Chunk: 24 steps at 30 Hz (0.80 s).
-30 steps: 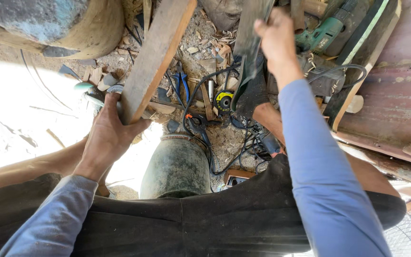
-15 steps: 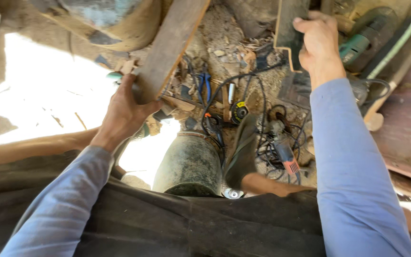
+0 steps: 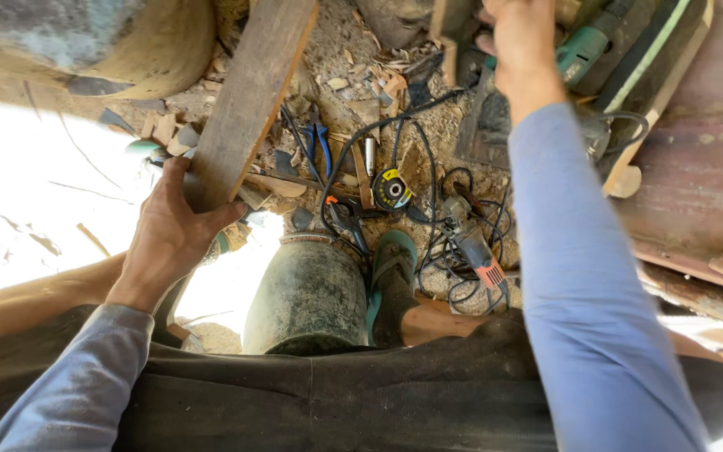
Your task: The person uses a bench grinder to smooth and shape a curved wooden piece, repeatedly pressing its edges and surfaces against the spinning wheel. After grinding, the person picks up a pencil and marks the wood.
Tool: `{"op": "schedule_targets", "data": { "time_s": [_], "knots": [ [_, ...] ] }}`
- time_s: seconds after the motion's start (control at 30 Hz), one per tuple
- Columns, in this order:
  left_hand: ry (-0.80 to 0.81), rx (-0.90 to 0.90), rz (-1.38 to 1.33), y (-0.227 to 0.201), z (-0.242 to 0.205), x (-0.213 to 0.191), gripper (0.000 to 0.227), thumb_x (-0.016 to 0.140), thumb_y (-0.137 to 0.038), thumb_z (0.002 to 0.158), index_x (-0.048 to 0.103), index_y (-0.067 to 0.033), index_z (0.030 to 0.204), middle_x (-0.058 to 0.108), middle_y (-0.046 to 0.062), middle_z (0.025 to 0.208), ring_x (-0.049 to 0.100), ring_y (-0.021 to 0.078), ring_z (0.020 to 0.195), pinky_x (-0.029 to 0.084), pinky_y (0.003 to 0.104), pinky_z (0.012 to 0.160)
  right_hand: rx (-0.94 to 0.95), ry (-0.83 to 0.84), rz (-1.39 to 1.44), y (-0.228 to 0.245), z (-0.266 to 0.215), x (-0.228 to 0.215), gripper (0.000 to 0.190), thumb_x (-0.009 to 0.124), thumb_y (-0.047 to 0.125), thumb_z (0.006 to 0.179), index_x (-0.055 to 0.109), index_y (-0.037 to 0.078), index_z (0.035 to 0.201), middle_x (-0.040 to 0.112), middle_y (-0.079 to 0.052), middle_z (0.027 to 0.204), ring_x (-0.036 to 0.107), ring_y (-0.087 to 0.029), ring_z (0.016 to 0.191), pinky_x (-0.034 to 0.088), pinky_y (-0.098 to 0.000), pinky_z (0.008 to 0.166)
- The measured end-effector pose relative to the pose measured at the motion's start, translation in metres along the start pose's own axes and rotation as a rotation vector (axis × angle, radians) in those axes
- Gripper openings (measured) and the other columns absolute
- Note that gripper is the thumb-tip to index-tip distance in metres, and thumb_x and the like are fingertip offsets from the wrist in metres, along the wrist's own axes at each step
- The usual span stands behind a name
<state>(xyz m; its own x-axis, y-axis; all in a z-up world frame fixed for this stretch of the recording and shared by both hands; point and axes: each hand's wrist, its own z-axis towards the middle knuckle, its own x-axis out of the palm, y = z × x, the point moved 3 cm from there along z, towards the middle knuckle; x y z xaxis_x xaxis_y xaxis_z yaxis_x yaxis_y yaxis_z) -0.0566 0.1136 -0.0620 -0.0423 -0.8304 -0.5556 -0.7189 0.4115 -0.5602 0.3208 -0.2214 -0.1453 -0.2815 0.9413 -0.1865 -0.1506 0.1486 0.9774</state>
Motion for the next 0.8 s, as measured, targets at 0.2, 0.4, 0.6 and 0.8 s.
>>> {"op": "schedule_targets", "data": {
  "time_s": [0.2, 0.4, 0.6, 0.8],
  "knots": [
    [0.054, 0.044, -0.160, -0.008, 0.002, 0.007, 0.088, 0.082, -0.034, 0.078, 0.040, 0.0050, 0.145, 0.063, 0.026, 0.132, 0.064, 0.0347, 0.121, 0.051, 0.042, 0.104, 0.706, -0.308, -0.221, -0.115, -0.152, -0.003, 0.018, 0.043, 0.006, 0.101, 0.060, 0.008, 0.106, 0.062, -0.004, 0.066, 0.058, -0.014, 0.051, 0.049, -0.0291, 0.042],
    [0.071, 0.246, -0.297, -0.035, -0.011, 0.015, 0.070, 0.064, -0.035, 0.095, 0.038, 0.0039, 0.147, 0.060, 0.026, 0.135, 0.060, 0.0336, 0.127, 0.045, 0.042, 0.109, 0.679, 0.013, -0.909, -0.190, -0.243, 0.042, 0.041, 0.066, 0.020, 0.088, 0.067, 0.004, 0.126, 0.070, -0.031, 0.115, 0.064, -0.049, 0.113, 0.051, -0.0555, 0.100],
    [0.163, 0.177, -0.393, -0.064, -0.025, 0.026, 0.049, 0.065, -0.031, 0.090, 0.051, -0.0036, 0.129, 0.071, 0.021, 0.118, 0.070, 0.0316, 0.110, 0.055, 0.043, 0.097, 0.673, 0.023, -0.777, -0.180, -0.242, 0.045, 0.035, 0.070, 0.015, 0.090, 0.065, 0.005, 0.124, 0.074, -0.028, 0.100, 0.072, -0.040, 0.079, 0.058, -0.0469, 0.068],
    [0.248, 0.210, -0.574, -0.071, -0.030, 0.035, 0.040, 0.064, -0.033, 0.090, 0.051, -0.0081, 0.118, 0.068, 0.017, 0.115, 0.069, 0.0309, 0.106, 0.061, 0.047, 0.092, 0.898, -0.004, -0.456, -0.157, -0.250, 0.057, 0.035, 0.062, 0.008, 0.093, 0.056, 0.010, 0.127, 0.075, -0.024, 0.099, 0.074, -0.035, 0.060, 0.058, -0.0445, 0.045]
  ]
}}
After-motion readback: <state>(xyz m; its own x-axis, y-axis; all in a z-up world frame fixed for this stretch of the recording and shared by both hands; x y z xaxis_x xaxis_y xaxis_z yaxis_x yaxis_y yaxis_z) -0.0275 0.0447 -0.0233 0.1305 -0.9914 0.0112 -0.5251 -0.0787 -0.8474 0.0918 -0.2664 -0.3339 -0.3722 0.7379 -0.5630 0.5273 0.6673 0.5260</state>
